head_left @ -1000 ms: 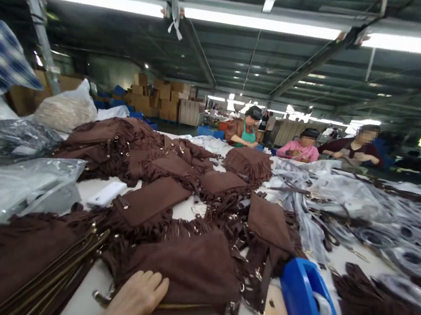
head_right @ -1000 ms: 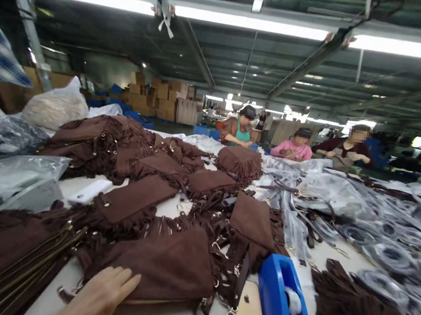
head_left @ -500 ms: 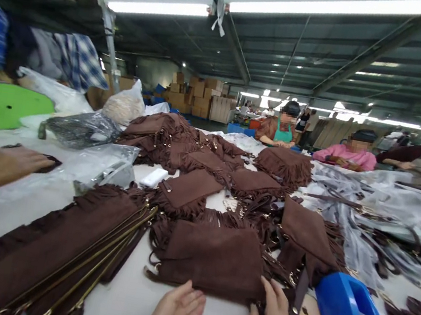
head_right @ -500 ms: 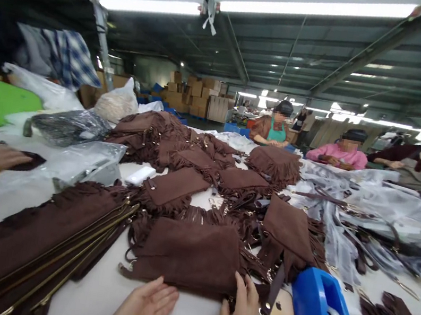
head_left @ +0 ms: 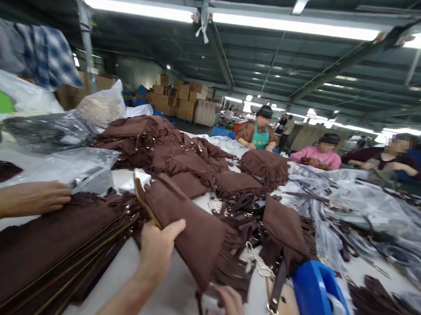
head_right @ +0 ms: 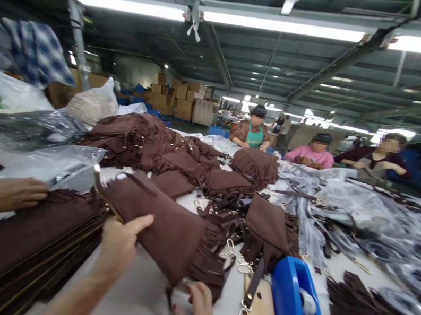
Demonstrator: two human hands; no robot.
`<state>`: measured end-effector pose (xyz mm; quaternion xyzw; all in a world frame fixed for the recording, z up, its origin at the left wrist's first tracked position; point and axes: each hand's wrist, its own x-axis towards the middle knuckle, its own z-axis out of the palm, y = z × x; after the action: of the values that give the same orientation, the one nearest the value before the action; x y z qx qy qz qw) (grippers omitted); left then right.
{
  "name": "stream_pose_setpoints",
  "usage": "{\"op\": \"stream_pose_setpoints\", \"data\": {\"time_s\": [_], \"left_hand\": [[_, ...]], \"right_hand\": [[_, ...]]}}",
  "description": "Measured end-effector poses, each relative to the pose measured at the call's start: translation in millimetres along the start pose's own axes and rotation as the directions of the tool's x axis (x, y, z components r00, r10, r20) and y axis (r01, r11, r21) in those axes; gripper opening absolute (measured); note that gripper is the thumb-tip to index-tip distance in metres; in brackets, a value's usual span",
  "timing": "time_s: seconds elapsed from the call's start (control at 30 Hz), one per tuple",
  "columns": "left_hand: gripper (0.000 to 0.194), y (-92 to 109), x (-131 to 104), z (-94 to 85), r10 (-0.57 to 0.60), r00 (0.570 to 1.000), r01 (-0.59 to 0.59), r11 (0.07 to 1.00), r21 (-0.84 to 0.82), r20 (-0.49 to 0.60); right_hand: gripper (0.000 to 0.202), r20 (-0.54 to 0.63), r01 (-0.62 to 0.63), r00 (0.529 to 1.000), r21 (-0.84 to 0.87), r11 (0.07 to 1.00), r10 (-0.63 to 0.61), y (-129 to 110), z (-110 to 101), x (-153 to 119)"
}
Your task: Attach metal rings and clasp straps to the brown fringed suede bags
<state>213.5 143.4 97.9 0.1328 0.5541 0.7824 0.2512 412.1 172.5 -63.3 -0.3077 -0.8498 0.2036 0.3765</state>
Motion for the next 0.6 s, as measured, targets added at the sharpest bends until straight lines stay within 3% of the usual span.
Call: {"op": "stream_pose_setpoints", "data": {"time_s": [0.03,0.07,0.1,0.13,0.17,0.2,0.27,0.33,0.37,0.4,0.5,0.6], "left_hand": [[0.025,22.8,0.1,4.9,0.194,0.975,-0.212,0.955,0.207,0.106],[0.027,42.8,-0.6,10.3,0.377,0.896,-0.442,0.812,0.38,0.237],[0.036,58.0,-2.3,15.9,0.487,0.779,-0.627,0.599,0.498,0.395],[0.046,66.7,-5.0,20.8,0.515,0.657,-0.748,0.351,0.563,0.551],[0.056,67.6,-8.4,24.4,0.482,0.562,-0.804,0.125,0.582,0.672],[0.064,60.3,-11.9,25.9,0.405,0.507,-0.816,-0.059,0.576,0.76],[0.069,23.1,-17.4,20.1,0.198,0.495,-0.797,-0.285,0.533,0.846],[0.067,-32.7,-18.2,2.6,-0.039,0.503,-0.818,-0.344,0.461,0.864],[0.065,-61.9,-16.8,-9.0,-0.151,0.493,-0.845,-0.317,0.43,0.857],[0.064,-89.0,-14.5,-21.1,-0.22,0.451,-0.881,-0.268,0.391,0.865],[0.059,-144.7,-5.3,-49.6,-0.11,0.33,-0.917,-0.273,0.29,0.938],[0.058,-161.7,1.5,-62.0,-0.011,0.242,-0.9,-0.375,0.221,0.97]], "right_hand": [[0.035,0.002,0.008,1.0,0.056,0.998,-0.008,-9.4,4.4,0.9],[0.034,0.0,0.013,1.0,0.094,0.995,-0.013,-16.1,8.7,2.1],[0.032,-0.029,-0.001,1.0,0.112,0.994,0.004,-19.5,12.3,3.4],[0.028,-0.075,-0.042,0.996,0.116,0.992,0.051,-19.8,14.3,4.5],[0.024,-0.123,-0.104,0.985,0.114,0.988,0.118,-17.2,14.1,5.5],[0.021,-0.176,-0.184,0.964,0.104,0.977,0.2,-12.1,11.4,6.5],[0.024,-0.255,-0.364,0.897,0.04,0.931,0.361,3.1,-0.9,10.1],[0.027,-0.304,-0.5,0.833,-0.058,0.864,0.462,21.6,-18.9,18.0],[0.028,-0.315,-0.543,0.813,-0.108,0.833,0.489,30.8,-27.8,24.0],[0.027,-0.317,-0.575,0.799,-0.15,0.805,0.511,39.3,-35.5,31.5],[0.027,-0.277,-0.632,0.772,-0.239,0.738,0.572,58.0,-46.1,60.0],[0.023,-0.219,-0.663,0.746,-0.325,0.674,0.629,66.4,-40.6,88.7]]}}
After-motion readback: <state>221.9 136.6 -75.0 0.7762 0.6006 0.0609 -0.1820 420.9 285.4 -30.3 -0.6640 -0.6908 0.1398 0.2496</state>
